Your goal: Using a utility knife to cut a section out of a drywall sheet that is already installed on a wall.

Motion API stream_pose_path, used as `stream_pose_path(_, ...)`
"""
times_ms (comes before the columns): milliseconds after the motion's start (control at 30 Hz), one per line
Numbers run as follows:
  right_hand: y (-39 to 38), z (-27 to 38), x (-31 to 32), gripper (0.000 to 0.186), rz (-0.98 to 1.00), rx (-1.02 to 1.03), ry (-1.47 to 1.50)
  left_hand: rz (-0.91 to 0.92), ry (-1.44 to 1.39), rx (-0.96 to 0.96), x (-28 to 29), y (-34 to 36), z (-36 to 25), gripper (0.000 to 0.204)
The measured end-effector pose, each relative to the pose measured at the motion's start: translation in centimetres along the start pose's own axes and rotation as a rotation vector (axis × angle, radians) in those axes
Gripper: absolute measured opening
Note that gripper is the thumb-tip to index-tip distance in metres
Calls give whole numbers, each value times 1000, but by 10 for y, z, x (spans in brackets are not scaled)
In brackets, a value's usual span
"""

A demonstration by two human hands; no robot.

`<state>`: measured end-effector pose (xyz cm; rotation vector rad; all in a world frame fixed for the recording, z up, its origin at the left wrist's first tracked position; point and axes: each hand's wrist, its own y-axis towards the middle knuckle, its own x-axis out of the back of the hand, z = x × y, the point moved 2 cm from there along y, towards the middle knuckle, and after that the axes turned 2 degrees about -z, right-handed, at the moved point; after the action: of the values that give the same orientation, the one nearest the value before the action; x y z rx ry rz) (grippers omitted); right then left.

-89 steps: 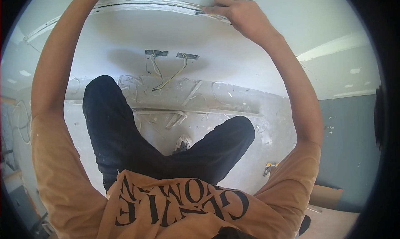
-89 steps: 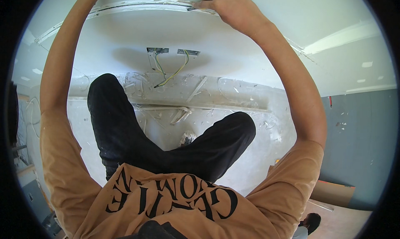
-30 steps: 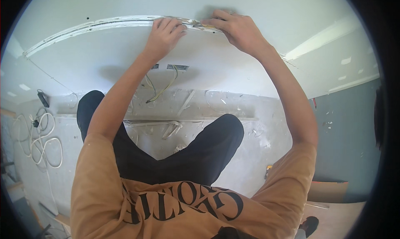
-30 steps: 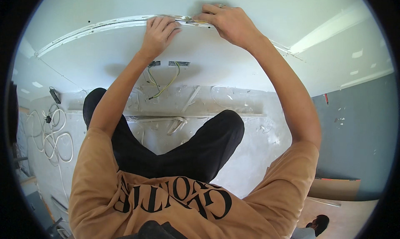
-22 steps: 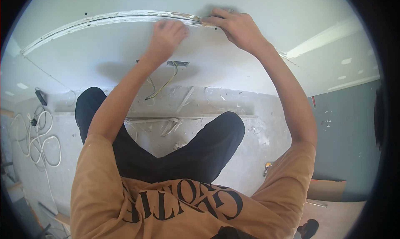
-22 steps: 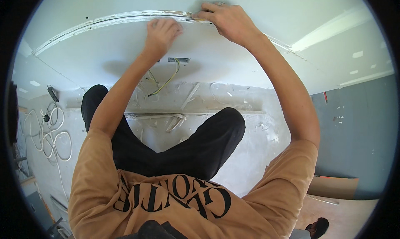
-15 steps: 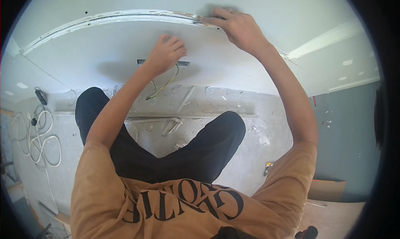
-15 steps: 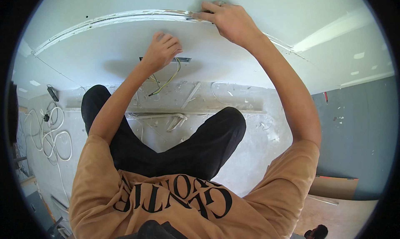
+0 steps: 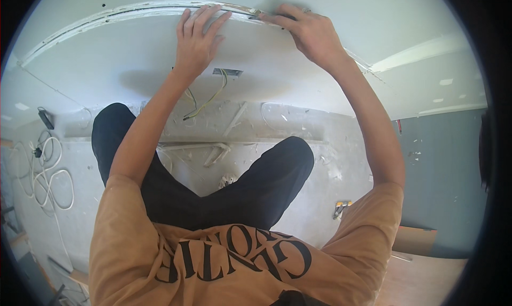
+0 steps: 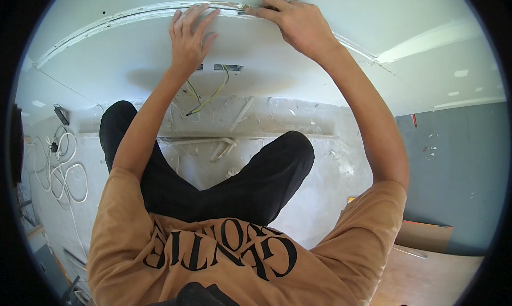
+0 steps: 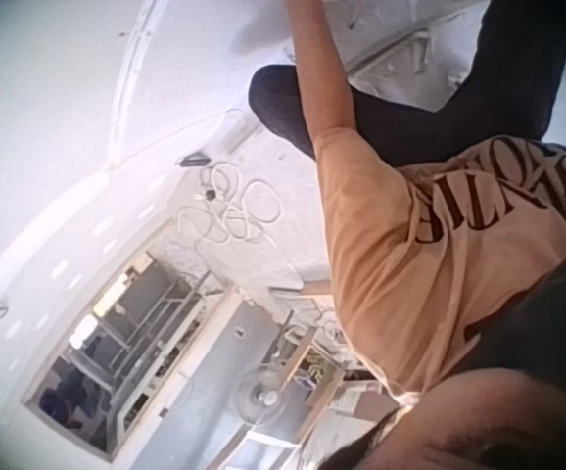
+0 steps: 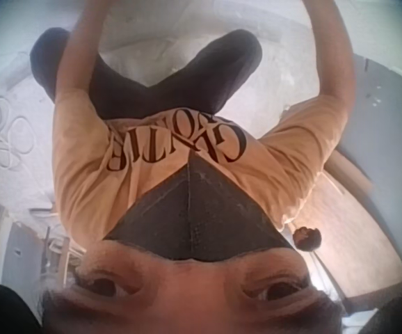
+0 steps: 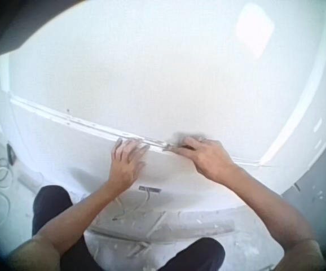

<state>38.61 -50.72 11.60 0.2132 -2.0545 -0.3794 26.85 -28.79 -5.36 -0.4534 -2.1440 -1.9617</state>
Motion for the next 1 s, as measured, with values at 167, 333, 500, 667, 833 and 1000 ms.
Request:
stream_pose_path(167,7,0,7,66,28,17,-29,-22,-3,12,-4,0,1,62)
stream_pose_path(333,23,3,25,41,146,112,85,-13,7,6,-3,-1,6,62)
stream_pose_path(500,11,-7,17,51,90,118,62,-6,51,-36,-5,-2,9,61)
stream_pose_path(667,4,-12,17,70,123,126,-20,-2,52,-46,-5,-3,12,60)
stream_pose_path(833,-3,-18,18,71,167,89,9,-7,50,-46,-5,-4,16,59)
stream_pose_path(1000,-19,-29,17,68,125,123,8,-12,31,-78,-6,-5,16,58)
